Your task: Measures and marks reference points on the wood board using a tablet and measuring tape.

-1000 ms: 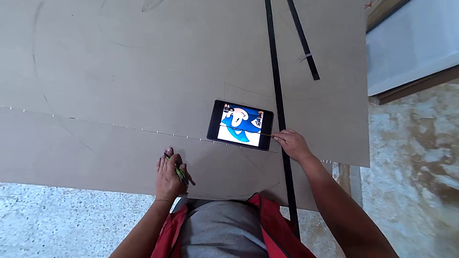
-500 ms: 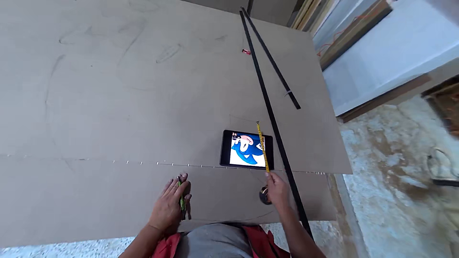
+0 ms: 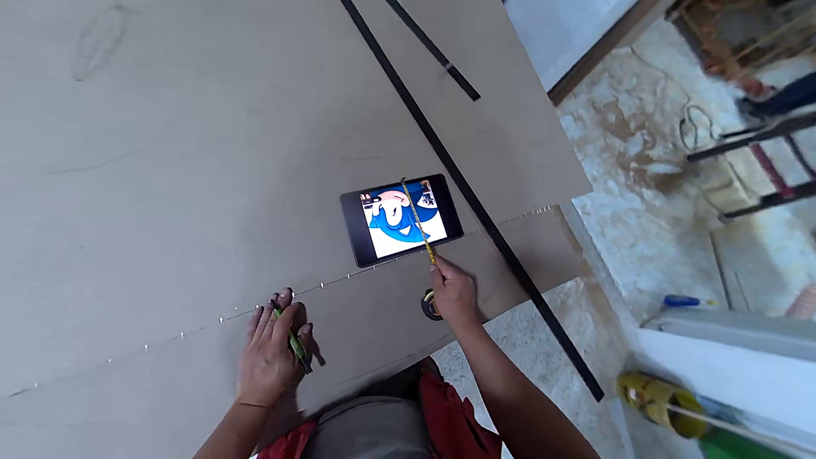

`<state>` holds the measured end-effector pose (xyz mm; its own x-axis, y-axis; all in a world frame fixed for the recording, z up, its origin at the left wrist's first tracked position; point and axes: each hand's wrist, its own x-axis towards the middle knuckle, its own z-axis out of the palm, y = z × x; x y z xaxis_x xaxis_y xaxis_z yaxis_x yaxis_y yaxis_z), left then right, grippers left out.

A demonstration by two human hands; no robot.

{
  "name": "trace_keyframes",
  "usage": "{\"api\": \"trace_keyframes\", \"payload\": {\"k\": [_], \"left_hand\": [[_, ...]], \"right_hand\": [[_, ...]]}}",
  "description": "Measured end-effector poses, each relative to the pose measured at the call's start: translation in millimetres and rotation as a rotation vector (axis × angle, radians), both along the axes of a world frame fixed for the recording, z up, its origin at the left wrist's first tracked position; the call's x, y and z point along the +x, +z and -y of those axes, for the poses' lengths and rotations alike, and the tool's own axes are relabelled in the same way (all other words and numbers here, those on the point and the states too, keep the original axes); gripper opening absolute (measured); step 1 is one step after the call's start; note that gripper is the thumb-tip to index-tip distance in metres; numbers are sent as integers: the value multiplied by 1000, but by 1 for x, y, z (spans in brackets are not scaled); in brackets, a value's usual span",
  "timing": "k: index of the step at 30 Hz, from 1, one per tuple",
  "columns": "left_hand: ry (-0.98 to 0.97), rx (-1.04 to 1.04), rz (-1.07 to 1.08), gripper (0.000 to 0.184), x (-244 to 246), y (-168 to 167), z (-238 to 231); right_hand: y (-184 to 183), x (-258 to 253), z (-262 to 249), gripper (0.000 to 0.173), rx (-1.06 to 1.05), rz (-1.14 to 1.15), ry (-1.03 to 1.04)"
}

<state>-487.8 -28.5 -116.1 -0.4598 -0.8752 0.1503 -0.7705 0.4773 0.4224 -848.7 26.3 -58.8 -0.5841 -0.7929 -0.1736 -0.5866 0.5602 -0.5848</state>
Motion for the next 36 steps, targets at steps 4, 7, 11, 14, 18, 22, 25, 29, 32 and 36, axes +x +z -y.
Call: {"api": "trace_keyframes", "payload": {"k": [4, 7, 11, 14, 18, 22, 25, 29, 32, 36], "left_hand": [[-2, 34, 22, 57, 0, 1, 0], [-10, 31, 18, 57, 0, 1, 2], [-19, 20, 21, 58, 0, 0, 4], [-21, 16, 16, 58, -1, 1, 4], [-19, 17, 9, 58, -3, 3, 4], [-22, 28, 8, 60, -3, 3, 4], [-26, 41, 21, 62, -3, 4, 4], [-25, 32, 19, 60, -3, 2, 4], [-25, 28, 21, 60, -2, 1, 3], [-22, 33, 27, 62, -3, 2, 3]], "right_hand": [[-10, 11, 7, 37, -58, 18, -8], [-12, 15, 11, 38, -60, 15, 12], [-10, 15, 13, 42, -11, 35, 40], [-4, 14, 13, 44, 35, 58, 62], [-9, 12, 15, 45, 26, 46, 67], [-5, 12, 14, 47, 63, 48, 85], [-4, 12, 14, 48, 74, 51, 91], [-4, 11, 14, 48, 75, 66, 90], [-4, 10, 14, 48, 89, 64, 95], [-3, 9, 14, 48, 104, 74, 108]]}}
